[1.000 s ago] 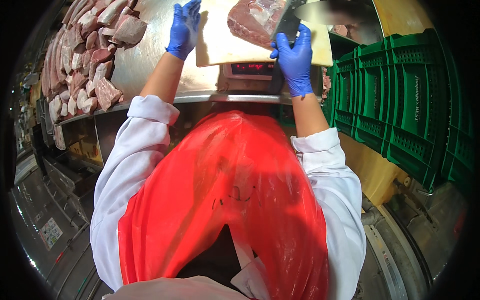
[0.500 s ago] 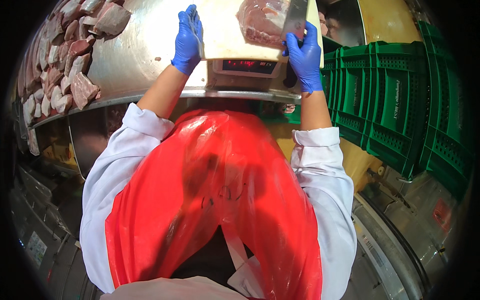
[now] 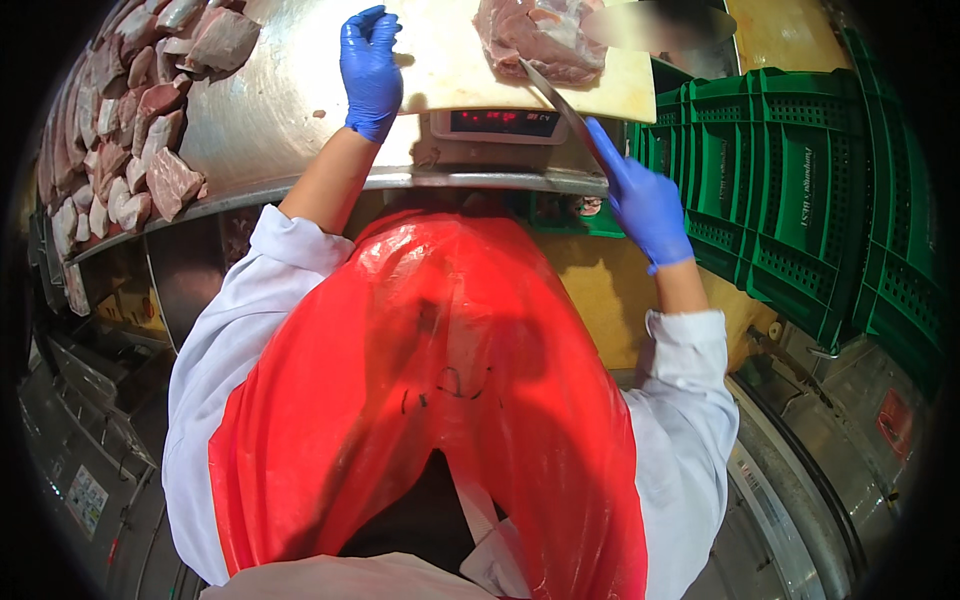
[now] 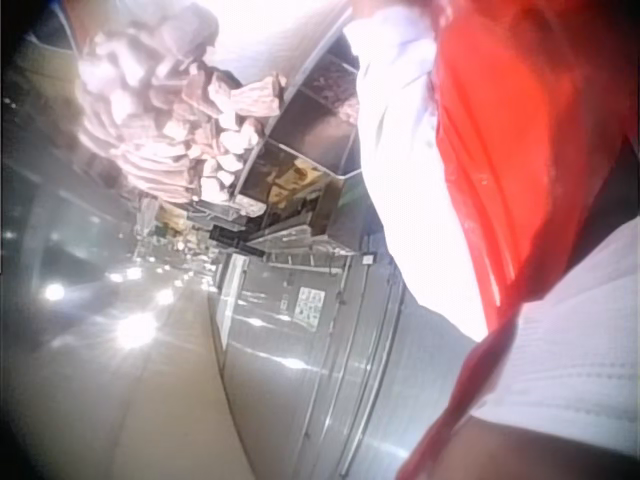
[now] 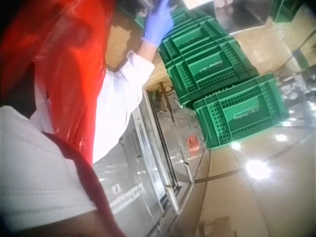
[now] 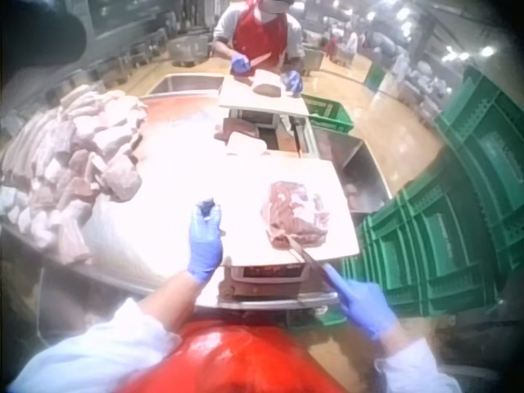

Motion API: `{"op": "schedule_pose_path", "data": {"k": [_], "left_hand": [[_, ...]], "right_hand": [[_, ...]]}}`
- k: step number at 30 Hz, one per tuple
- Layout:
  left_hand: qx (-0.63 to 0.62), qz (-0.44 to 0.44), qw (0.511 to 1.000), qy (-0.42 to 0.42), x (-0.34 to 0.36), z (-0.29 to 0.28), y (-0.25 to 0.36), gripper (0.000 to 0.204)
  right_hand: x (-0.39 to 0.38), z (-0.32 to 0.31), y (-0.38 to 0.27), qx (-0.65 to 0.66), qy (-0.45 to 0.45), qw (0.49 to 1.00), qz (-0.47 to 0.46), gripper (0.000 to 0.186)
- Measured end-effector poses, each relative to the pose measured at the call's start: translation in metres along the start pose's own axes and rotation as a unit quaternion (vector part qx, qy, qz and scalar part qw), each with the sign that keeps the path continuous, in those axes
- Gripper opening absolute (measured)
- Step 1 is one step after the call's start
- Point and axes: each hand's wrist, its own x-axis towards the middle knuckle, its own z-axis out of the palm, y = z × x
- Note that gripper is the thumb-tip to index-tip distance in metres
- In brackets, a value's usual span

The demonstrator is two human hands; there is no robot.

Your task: The person uses a knife to trim and cut pieces of raw meat on a cutting board placed on a digital scale. The person repeatedly trims fat and separates portions, placing the cut pieces into a green crate.

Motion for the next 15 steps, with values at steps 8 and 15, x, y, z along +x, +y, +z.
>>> {"op": "schedule_pose_path", "data": {"k": [8, 15], "left_hand": [[0.397, 0.179, 0.89, -0.131, -0.027, 0.065, 0.003, 0.031], [0.366, 0.186, 0.901, -0.139, -0.025, 0.047, -0.002, 0.025]], "right_hand": [[-0.039, -0.016, 0.018, 0.202, 0.056, 0.971, 0.111, 0.079], [0.09, 0.015, -0.051, 0.14, 0.189, 0.971, 0.047, 0.077]]}}
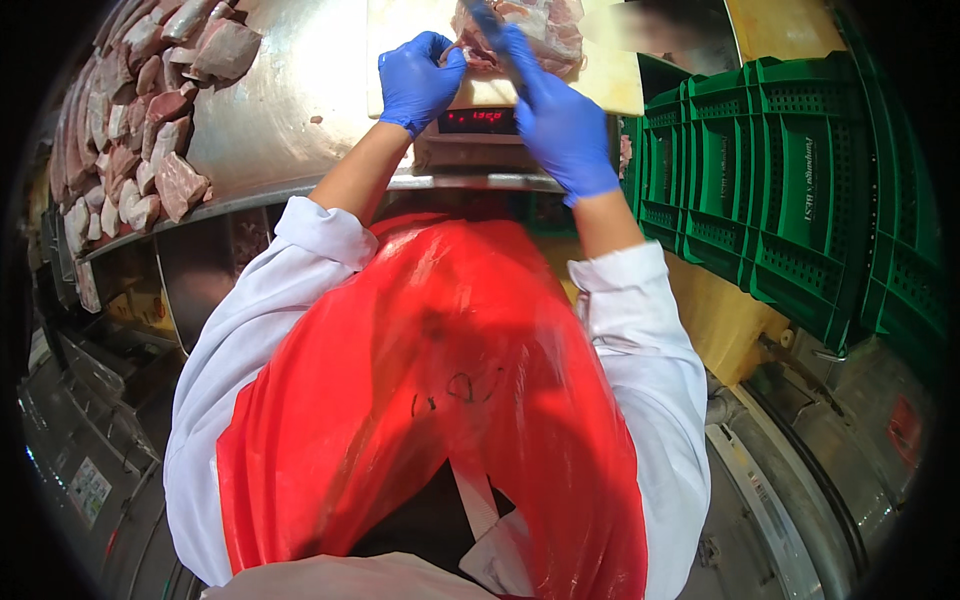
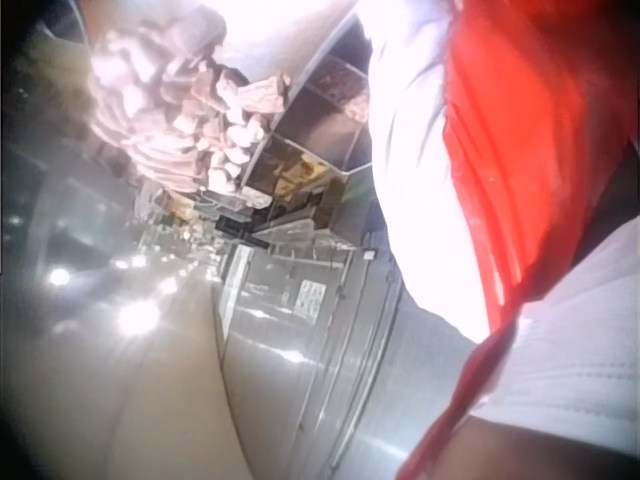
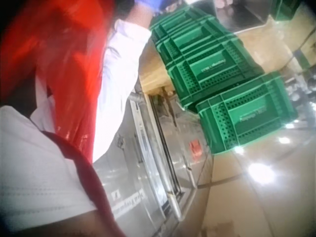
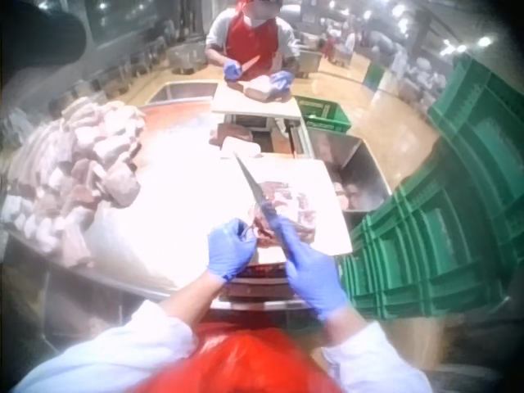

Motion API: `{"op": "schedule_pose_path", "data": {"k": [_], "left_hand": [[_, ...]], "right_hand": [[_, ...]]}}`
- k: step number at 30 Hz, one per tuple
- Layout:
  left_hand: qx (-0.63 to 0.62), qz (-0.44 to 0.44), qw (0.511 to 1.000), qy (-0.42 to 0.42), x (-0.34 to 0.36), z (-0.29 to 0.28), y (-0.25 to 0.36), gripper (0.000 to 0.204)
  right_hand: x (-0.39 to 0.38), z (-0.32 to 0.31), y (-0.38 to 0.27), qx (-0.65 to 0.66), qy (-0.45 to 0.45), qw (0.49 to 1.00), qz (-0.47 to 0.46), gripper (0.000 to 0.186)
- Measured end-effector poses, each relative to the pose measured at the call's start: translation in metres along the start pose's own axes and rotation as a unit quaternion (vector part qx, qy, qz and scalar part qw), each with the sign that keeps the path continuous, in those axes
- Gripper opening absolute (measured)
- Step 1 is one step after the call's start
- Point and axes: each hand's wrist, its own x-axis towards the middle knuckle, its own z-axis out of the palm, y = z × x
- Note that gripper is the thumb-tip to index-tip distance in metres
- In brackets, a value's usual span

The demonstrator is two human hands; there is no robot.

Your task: The person uses a knife to trim and cut pieces of raw meat on a cutting board placed on a digital scale. The person repeatedly trims fat and separates portions, placing the cut pieces into a green crate.

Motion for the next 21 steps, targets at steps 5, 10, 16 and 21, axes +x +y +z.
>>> {"op": "schedule_pose_path", "data": {"k": [5, 10, 16, 21], "left_hand": [[0.02, 0.017, 1.0, -0.005, 0.0, -0.002, -0.007, 0.022], [-0.009, -0.01, 0.998, -0.056, 0.01, -0.015, -0.027, 0.017], [-0.013, 0.035, 0.995, -0.098, 0.029, -0.031, -0.05, 0.015], [-0.043, 0.102, 0.987, -0.114, 0.038, -0.03, -0.061, 0.015]], "right_hand": [[0.0, 0.0, -0.01, -0.135, -0.138, 0.981, -0.003, 0.085], [-0.072, -0.064, -0.03, -0.167, -0.253, 0.952, 0.05, 0.088], [-0.068, -0.05, -0.076, -0.07, -0.131, 0.984, 0.104, 0.084], [0.034, 0.027, -0.089, -0.136, -0.05, 0.98, 0.138, 0.082]]}}
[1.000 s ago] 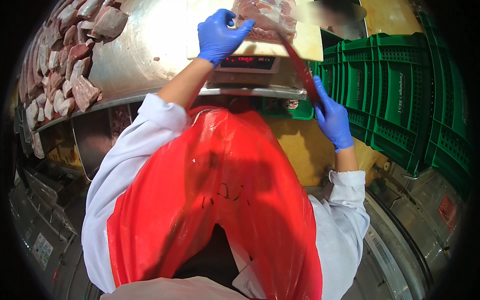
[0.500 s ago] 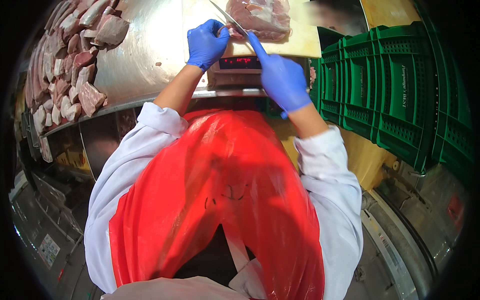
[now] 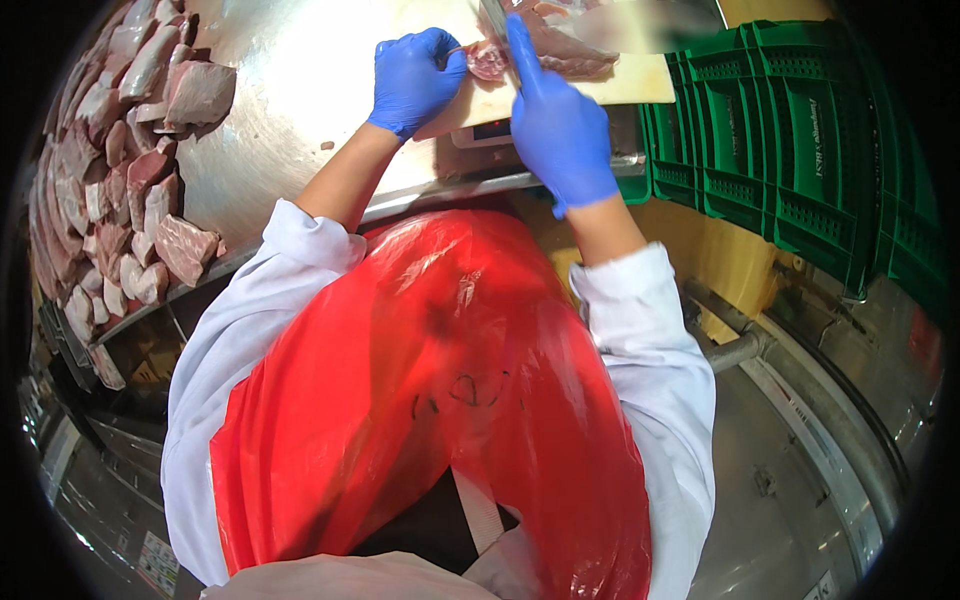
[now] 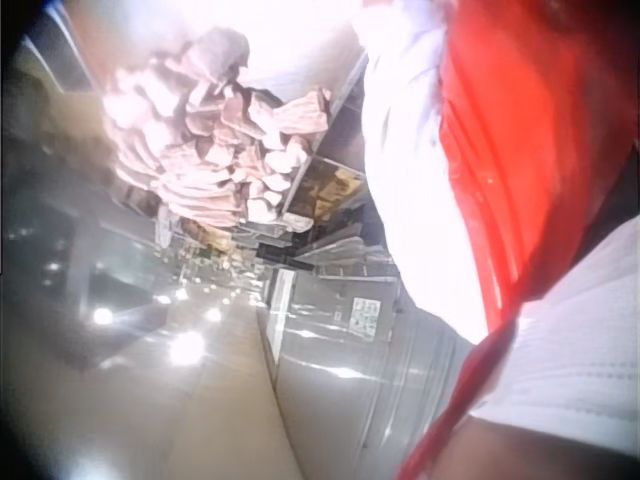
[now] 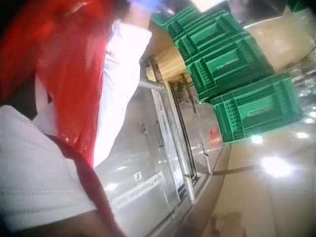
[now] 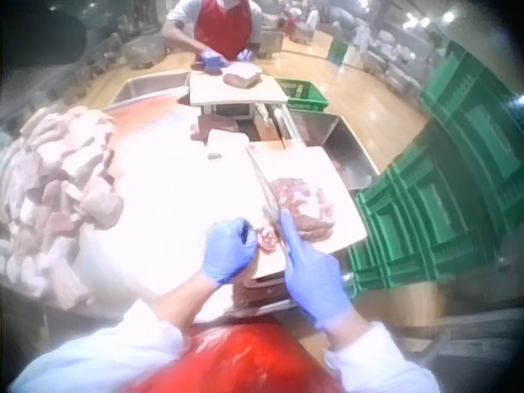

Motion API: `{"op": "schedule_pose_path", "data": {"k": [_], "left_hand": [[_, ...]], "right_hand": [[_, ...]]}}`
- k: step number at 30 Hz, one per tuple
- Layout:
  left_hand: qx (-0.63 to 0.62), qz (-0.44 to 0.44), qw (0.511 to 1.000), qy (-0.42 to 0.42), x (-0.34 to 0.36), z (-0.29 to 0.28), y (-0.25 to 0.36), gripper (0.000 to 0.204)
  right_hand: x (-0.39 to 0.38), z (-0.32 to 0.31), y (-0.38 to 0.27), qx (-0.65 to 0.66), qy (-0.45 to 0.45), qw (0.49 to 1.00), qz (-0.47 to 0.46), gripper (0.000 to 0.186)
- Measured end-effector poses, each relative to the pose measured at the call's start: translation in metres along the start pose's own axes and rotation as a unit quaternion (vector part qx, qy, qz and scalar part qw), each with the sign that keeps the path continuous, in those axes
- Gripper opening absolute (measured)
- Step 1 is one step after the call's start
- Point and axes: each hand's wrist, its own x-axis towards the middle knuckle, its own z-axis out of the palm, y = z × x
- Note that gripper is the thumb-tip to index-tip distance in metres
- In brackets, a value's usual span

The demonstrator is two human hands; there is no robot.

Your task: The person uses a knife to trim and cut pieces of raw meat on a cutting board placed on a digital scale. The person repeatedly trims fat and separates portions, placing the cut pieces into a green crate.

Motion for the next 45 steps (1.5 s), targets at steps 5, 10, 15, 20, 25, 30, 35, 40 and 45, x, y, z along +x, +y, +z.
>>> {"op": "schedule_pose_path", "data": {"k": [5, 10, 15, 20, 25, 30, 35, 40, 45], "left_hand": [[0.01, 0.039, 0.997, -0.07, 0.008, -0.011, -0.002, 0.016], [-0.028, 0.068, 0.997, 0.028, 0.044, -0.006, -0.035, 0.014], [-0.193, 0.042, 0.98, -0.009, 0.121, -0.012, -0.089, 0.018], [-0.027, 0.274, 0.945, -0.177, 0.132, -0.012, -0.05, 0.016], [-0.307, -0.07, 0.908, -0.277, 0.156, -0.024, -0.047, 0.007], [-0.399, 0.032, 0.844, -0.356, 0.161, 0.006, 0.126, 0.013], [-0.338, 0.14, 0.851, -0.376, 0.175, 0.111, 0.18, 0.029], [-0.214, 0.193, 0.895, -0.341, 0.237, 0.073, 0.14, 0.049], [-0.222, -0.046, 0.929, -0.293, 0.224, 0.05, -0.016, 0.052]], "right_hand": [[0.012, 0.009, -0.016, -0.093, -0.087, 0.991, 0.041, 0.085], [-0.079, -0.041, -0.014, -0.139, -0.216, 0.964, 0.071, 0.09], [-0.172, -0.07, 0.003, 0.004, -0.203, 0.969, 0.139, 0.086], [-0.214, -0.057, 0.02, 0.198, -0.076, 0.932, 0.293, 0.076], [-0.235, -0.044, 0.033, 0.321, 0.047, 0.861, 0.391, 0.075], [-0.257, -0.024, 0.079, 0.377, 0.152, 0.793, 0.454, 0.081], [-0.23, -0.049, 0.135, 0.409, 0.178, 0.793, 0.416, 0.082], [-0.226, -0.022, 0.176, 0.503, 0.207, 0.758, 0.36, 0.062], [-0.128, -0.001, 0.148, 0.629, 0.161, 0.711, 0.27, 0.054]]}}
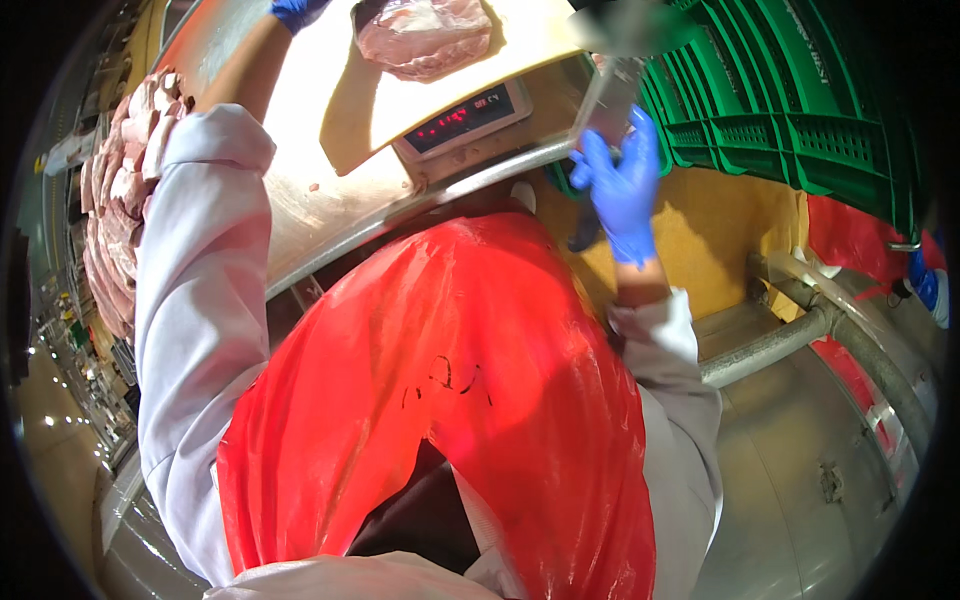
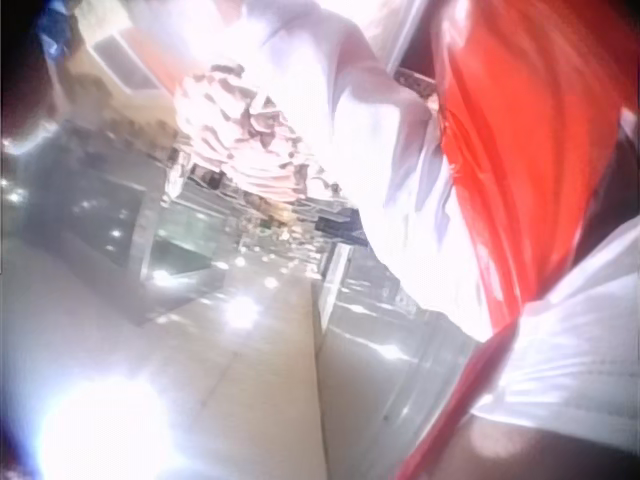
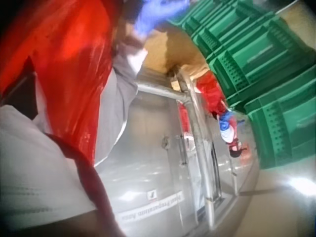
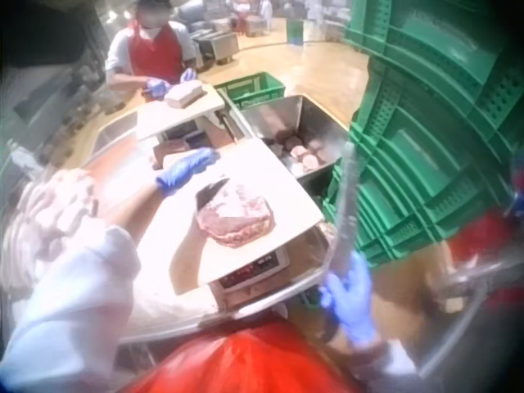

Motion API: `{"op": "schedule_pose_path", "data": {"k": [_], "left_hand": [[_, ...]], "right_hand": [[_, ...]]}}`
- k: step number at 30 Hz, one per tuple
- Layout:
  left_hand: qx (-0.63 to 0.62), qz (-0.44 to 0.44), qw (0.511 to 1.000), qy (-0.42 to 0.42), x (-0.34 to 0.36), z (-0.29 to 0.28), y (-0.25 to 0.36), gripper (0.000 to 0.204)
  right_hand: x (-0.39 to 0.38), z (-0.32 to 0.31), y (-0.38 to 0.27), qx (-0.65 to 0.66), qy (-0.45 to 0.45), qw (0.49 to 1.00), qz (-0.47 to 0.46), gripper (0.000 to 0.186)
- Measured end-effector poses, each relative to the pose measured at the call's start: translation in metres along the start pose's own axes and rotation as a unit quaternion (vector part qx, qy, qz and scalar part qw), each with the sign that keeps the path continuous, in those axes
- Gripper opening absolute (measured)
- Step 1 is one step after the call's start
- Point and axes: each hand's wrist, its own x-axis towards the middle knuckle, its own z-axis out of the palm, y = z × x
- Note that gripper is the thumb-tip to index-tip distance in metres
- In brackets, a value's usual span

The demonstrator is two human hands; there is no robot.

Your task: The person uses a knife to trim and cut pieces of raw meat on a cutting board placed on a digital scale. The person repeatedly trims fat and separates portions, placing the cut pieces into a green crate.

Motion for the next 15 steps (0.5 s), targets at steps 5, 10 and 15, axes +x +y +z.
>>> {"op": "schedule_pose_path", "data": {"k": [5, 10, 15], "left_hand": [[-0.111, 0.081, 0.99, -0.025, -0.064, 0.047, -0.039, 0.047], [-0.12, 0.085, 0.987, 0.062, -0.113, 0.059, -0.039, 0.056], [-0.07, 0.06, 0.972, 0.217, -0.118, 0.023, -0.153, 0.059]], "right_hand": [[0.08, 0.127, 0.01, 0.114, -0.13, 0.985, -0.019, 0.049], [0.192, 0.119, 0.027, 0.002, -0.154, 0.984, -0.084, 0.046], [0.133, 0.187, -0.038, -0.289, -0.125, 0.939, -0.137, 0.05]]}}
